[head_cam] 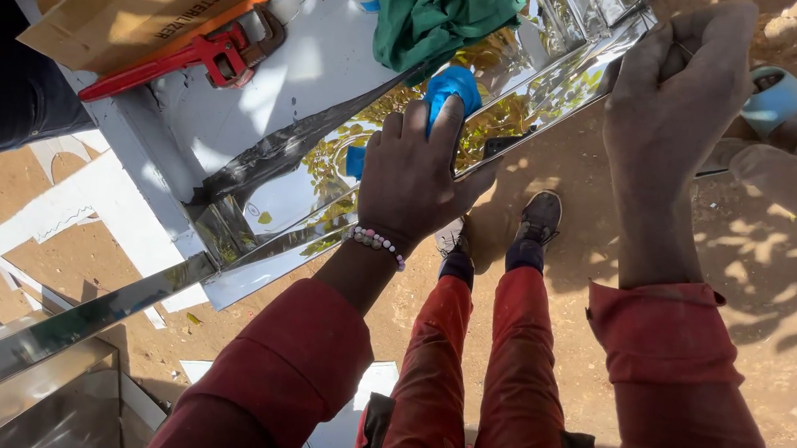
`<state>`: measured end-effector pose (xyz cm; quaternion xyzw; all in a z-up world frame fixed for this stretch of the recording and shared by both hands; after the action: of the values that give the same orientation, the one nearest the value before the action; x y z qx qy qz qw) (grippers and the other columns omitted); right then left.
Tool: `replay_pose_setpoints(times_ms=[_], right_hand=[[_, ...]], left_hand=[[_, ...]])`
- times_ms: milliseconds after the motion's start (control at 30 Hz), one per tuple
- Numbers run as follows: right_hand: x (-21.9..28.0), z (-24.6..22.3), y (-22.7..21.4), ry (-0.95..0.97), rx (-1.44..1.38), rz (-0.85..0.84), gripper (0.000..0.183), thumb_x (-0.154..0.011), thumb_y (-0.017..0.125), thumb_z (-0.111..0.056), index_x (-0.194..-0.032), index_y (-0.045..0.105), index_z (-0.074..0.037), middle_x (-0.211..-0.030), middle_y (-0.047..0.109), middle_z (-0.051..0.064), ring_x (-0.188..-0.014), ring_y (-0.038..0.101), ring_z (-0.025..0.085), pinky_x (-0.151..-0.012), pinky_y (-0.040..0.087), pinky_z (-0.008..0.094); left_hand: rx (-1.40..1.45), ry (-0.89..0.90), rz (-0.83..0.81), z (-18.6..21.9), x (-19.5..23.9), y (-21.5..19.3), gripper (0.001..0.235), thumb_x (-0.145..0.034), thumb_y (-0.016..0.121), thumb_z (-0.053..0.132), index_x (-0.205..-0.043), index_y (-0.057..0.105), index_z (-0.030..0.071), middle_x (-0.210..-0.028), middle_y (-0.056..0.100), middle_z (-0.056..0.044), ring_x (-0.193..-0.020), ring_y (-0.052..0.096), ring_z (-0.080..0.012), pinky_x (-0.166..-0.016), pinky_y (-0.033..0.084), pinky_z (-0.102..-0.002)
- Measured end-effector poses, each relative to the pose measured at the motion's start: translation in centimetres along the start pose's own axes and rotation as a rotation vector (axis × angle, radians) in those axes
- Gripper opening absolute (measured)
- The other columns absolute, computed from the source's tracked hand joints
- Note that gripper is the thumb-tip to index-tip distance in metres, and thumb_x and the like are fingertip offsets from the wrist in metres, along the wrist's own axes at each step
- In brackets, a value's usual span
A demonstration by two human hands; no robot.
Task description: Polishing a reflective metal side panel with a cloth and peeling off protective film from the edges.
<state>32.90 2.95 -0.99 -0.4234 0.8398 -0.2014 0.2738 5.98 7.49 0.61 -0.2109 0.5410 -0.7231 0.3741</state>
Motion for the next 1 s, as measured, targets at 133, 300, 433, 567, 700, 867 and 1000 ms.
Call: replay_pose_setpoints(times_ms=[133, 300, 433, 567, 700, 867, 1000], right_hand=[[0.0, -0.1, 0.2, 0.005, -0.004, -0.026, 0.015, -0.132, 0.061, 0.020, -0.128, 0.060, 0.006, -0.097, 0.073, 0.017, -0.077, 0.080, 0.027, -0.066, 0.059, 0.040], [0.3, 0.9, -0.2, -0.025, 0.076, 0.078, 0.017, -0.127, 0.070, 0.021, -0.124, 0.064, 0.005, -0.094, 0.063, 0.015, -0.077, 0.056, 0.025, -0.070, 0.049, 0.046], [0.4, 0.8, -0.1, 0.006, 0.066, 0.014, 0.014, -0.133, 0.070, 0.015, -0.127, 0.061, 0.005, -0.094, 0.065, 0.018, -0.079, 0.064, 0.030, -0.073, 0.051, 0.050], [-0.2, 1.4, 0.1, -0.002, 0.108, 0.018, 0.008, -0.125, 0.066, 0.014, -0.125, 0.065, 0.007, -0.095, 0.074, 0.019, -0.078, 0.075, 0.029, -0.066, 0.056, 0.047], [0.3, 1.8, -0.2, -0.013, 0.085, 0.016, 0.016, -0.127, 0.066, 0.021, -0.126, 0.064, 0.004, -0.098, 0.065, 0.015, -0.081, 0.062, 0.024, -0.070, 0.052, 0.043], [1.1, -0.1, 0.8, -0.133, 0.092, 0.066, 0.014, -0.122, 0.067, 0.019, -0.124, 0.066, 0.005, -0.101, 0.065, 0.014, -0.079, 0.057, 0.022, -0.063, 0.047, 0.039], [0.5, -0.3, 0.2, -0.005, -0.029, 0.079, 0.014, -0.133, 0.059, 0.012, -0.124, 0.053, 0.003, -0.092, 0.059, 0.017, -0.076, 0.064, 0.028, -0.069, 0.050, 0.047]], left_hand=[[-0.051, -0.026, -0.059, -0.5, 0.2, 0.8, 0.090, -0.111, 0.077, 0.083, -0.159, 0.069, 0.008, -0.133, 0.073, -0.023, -0.105, 0.071, -0.0466, -0.079, 0.057, -0.060], [-0.031, -0.006, -0.068, -0.2, -0.1, 0.3, 0.087, -0.119, 0.054, 0.086, -0.160, 0.067, 0.011, -0.125, 0.070, -0.020, -0.099, 0.067, -0.0451, -0.075, 0.054, -0.059], [-0.025, -0.053, -0.107, -0.1, -0.4, 0.4, 0.084, -0.112, 0.082, 0.081, -0.160, 0.069, 0.013, -0.116, 0.071, -0.020, -0.096, 0.069, -0.0465, -0.070, 0.055, -0.060], [-0.042, -0.073, -0.107, -0.1, -0.6, 0.1, 0.082, -0.112, 0.081, 0.082, -0.157, 0.070, 0.015, -0.116, 0.074, -0.020, -0.097, 0.071, -0.0479, -0.072, 0.054, -0.060], [-0.021, -0.080, -0.172, -0.3, -0.5, 0.5, 0.086, -0.115, 0.070, 0.083, -0.158, 0.070, 0.008, -0.117, 0.073, -0.024, -0.097, 0.069, -0.0476, -0.072, 0.054, -0.061], [0.006, 0.001, -0.108, 0.0, -0.5, 0.4, 0.081, -0.114, 0.084, 0.071, -0.156, 0.070, 0.003, -0.124, 0.073, -0.022, -0.097, 0.068, -0.0413, -0.077, 0.056, -0.056], [-0.024, -0.019, -0.104, -0.2, -0.3, 0.5, 0.083, -0.115, 0.082, 0.075, -0.157, 0.070, 0.005, -0.126, 0.072, -0.021, -0.099, 0.068, -0.0405, -0.076, 0.056, -0.056]])
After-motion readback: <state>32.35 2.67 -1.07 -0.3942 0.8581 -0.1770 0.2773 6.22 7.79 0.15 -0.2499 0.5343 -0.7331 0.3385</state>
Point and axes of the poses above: each hand's wrist, its own x-axis away from the middle knuckle, its own y-axis out of the palm, z = x × y, the point moved 10 cm from there along -x, towards the middle knuckle
